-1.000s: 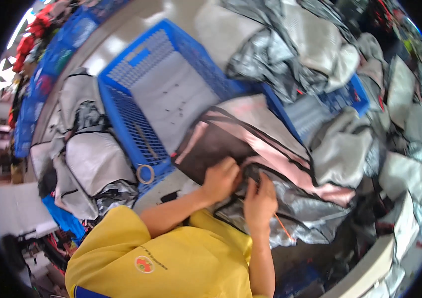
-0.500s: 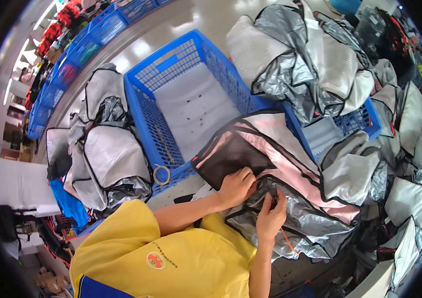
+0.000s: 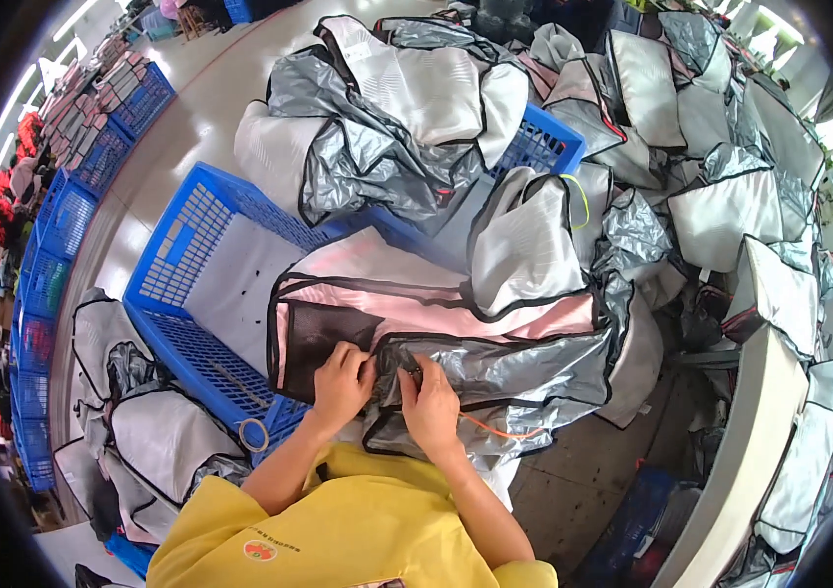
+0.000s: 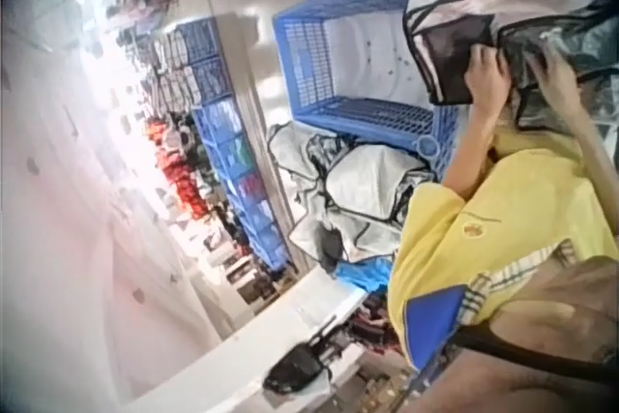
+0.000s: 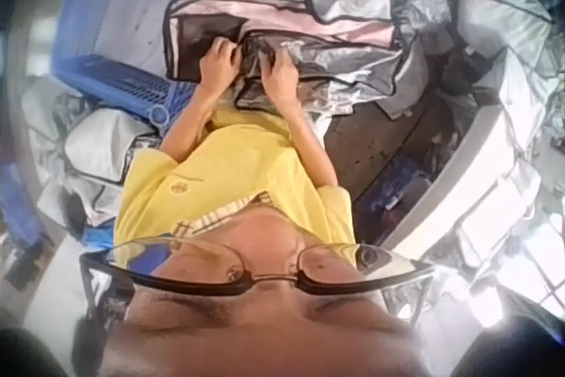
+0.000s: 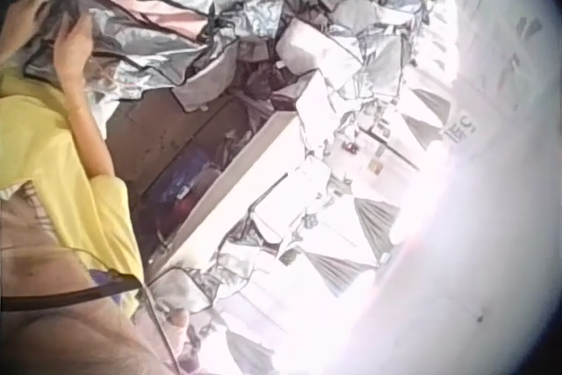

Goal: Organizing and folding silver and pink storage bags at a manufacturing station.

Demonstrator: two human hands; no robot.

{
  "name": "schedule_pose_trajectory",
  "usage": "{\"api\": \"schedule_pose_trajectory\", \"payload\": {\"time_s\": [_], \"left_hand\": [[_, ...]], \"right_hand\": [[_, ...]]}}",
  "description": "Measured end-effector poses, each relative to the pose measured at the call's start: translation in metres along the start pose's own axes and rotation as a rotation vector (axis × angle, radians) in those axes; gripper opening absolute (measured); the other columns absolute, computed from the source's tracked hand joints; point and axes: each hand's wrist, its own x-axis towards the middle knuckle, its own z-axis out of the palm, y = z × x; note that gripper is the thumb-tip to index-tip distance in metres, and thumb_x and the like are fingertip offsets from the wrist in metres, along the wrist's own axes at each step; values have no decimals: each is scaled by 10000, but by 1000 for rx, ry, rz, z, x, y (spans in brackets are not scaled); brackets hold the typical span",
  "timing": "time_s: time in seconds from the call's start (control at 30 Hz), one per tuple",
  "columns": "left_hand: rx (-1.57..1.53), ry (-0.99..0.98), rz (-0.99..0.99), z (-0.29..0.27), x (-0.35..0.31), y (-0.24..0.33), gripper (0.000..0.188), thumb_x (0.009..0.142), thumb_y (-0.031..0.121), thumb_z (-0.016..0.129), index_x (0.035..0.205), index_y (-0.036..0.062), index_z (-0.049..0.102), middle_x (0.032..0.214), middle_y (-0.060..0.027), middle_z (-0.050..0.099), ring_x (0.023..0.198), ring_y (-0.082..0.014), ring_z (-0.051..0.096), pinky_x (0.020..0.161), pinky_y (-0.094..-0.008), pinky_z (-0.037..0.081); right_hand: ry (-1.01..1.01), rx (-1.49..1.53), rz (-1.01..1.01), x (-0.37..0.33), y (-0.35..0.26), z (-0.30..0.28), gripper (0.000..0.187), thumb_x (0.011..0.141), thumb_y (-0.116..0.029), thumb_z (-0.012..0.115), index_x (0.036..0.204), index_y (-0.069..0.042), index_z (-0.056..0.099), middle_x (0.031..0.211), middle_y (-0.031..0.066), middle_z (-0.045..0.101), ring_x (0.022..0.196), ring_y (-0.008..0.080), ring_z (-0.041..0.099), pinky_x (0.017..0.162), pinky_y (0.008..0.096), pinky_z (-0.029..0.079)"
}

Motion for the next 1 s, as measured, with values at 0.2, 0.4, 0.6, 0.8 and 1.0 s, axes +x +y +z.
{"api": "schedule_pose_trajectory", "payload": {"time_s": [0.2,0.4,0.6,0.8,1.0], "left_hand": [[-79,52,43,-15,8,14,100,904,142,733,885,89,650,874,-79,637,717,-295,673,574,-412,539],[-85,284,-149,-42,1,-13,120,887,66,749,909,70,631,854,-114,630,695,-343,661,572,-421,513],[-14,427,-307,-70,23,-54,103,914,42,740,952,34,644,909,-134,645,695,-286,643,613,-370,505],[-116,407,-338,-76,49,-72,82,917,47,739,993,39,708,906,-140,651,714,-298,652,638,-376,515],[-185,347,-350,-79,53,-78,95,911,82,762,971,19,722,889,-147,658,724,-295,676,658,-361,525]], "right_hand": [[26,19,116,-6,-1,-13,329,979,-157,706,1246,21,632,1076,240,705,898,402,712,771,441,561],[-15,-6,59,-10,1,-12,305,1008,-153,674,1241,27,592,1062,250,701,938,430,689,821,437,544],[-20,-14,45,-11,-2,-12,307,1006,-147,669,1241,34,587,1088,269,695,984,448,684,846,460,540],[-17,-24,42,-11,-5,-13,306,1005,-138,663,1244,37,586,1096,276,692,1003,462,680,852,466,538],[-43,8,85,-10,-7,-15,316,1004,-138,664,1252,38,581,1096,283,692,985,465,681,843,471,539]]}}
